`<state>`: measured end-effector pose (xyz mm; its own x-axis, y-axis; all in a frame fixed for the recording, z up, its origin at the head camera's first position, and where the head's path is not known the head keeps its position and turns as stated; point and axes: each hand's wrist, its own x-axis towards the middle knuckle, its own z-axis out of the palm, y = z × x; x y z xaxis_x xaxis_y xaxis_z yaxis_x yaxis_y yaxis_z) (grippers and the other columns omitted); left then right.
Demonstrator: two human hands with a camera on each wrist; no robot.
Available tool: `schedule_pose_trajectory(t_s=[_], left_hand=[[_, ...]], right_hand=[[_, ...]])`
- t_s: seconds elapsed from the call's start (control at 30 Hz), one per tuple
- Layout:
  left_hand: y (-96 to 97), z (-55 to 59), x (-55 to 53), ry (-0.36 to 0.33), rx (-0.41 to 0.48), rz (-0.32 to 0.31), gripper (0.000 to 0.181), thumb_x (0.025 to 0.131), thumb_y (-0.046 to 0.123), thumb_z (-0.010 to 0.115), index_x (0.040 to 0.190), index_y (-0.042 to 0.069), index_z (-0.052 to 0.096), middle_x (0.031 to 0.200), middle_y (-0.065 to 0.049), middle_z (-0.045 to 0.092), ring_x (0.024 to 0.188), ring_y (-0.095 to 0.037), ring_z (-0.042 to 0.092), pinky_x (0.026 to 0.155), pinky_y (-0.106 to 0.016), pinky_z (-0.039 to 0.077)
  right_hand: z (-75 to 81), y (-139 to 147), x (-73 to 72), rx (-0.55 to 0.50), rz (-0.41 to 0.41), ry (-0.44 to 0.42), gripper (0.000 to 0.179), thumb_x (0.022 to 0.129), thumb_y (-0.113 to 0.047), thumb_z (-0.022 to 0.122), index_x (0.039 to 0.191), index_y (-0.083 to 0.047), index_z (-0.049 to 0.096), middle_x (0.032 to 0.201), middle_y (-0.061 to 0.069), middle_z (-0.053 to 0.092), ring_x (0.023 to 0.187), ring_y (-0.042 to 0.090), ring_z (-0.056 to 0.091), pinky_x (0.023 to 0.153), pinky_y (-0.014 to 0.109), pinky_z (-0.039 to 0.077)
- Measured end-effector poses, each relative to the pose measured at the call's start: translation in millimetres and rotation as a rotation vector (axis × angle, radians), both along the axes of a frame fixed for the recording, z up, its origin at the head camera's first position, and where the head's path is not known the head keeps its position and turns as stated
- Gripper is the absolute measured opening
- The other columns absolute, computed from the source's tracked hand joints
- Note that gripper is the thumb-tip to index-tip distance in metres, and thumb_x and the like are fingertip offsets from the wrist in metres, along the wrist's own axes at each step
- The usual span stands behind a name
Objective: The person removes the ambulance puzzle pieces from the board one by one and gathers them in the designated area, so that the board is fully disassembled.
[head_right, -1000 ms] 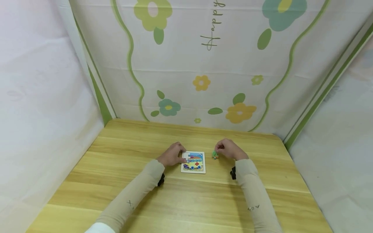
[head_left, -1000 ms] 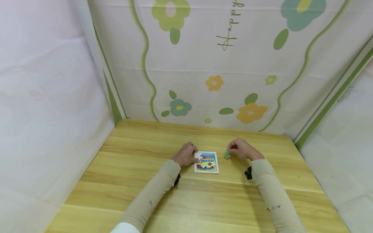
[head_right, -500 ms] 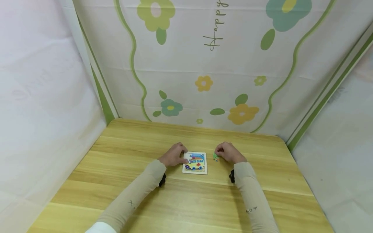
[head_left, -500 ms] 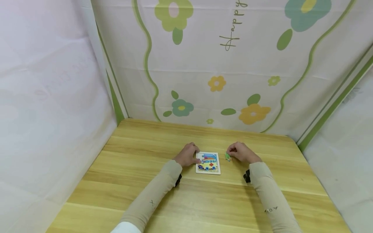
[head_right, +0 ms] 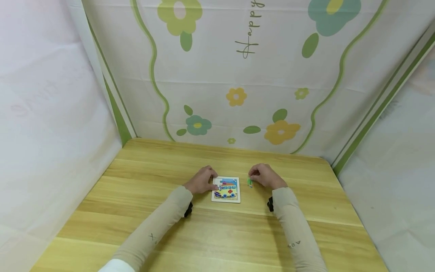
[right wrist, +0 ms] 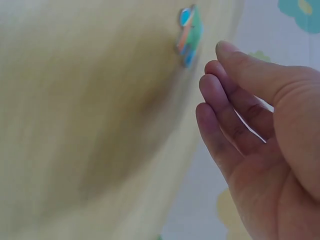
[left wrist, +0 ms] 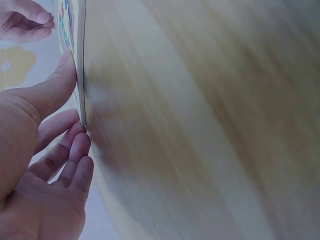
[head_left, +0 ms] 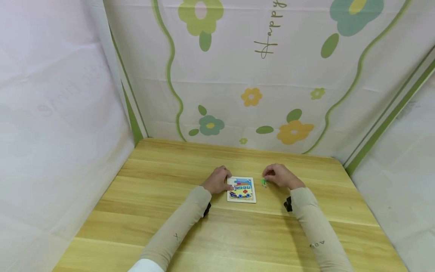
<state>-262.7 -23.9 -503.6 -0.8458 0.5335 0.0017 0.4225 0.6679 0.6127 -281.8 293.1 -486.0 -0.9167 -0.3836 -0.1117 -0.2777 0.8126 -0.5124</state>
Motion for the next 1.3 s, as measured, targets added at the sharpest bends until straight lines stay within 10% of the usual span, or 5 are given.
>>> schedule_pose_trajectory(t_s=[0.3, 1.3], left_hand=[[0.5, -3.1, -2.1, 0.003, -0.003, -0.002, 0.048, 0.092, 0.022, 0.084, 0.13, -0.004, 0.069, 0.125, -0.014, 0.064, 0.116, -0.028, 0.059, 0.105, -0.043, 0.052], [4.3, 1.0, -3.3, 0.03, -0.099, -0.006, 0.041, 0.094, 0.027, 0.083, 0.122, 0.0, 0.07, 0.117, -0.009, 0.06, 0.109, -0.025, 0.052, 0.1, -0.039, 0.049]], right_hand=[[20.2, -34.1, 7.0, 0.021, 0.092, -0.009, 0.023, 0.1, -0.008, 0.072, 0.121, 0.001, 0.074, 0.113, 0.012, 0.075, 0.1, 0.021, 0.068, 0.091, 0.044, 0.059], [11.5, -91.6, 3.9, 0.116, 0.202, -0.025, 0.01, 0.094, -0.005, 0.079, 0.104, -0.004, 0.081, 0.099, 0.005, 0.077, 0.085, 0.012, 0.063, 0.082, 0.034, 0.058]])
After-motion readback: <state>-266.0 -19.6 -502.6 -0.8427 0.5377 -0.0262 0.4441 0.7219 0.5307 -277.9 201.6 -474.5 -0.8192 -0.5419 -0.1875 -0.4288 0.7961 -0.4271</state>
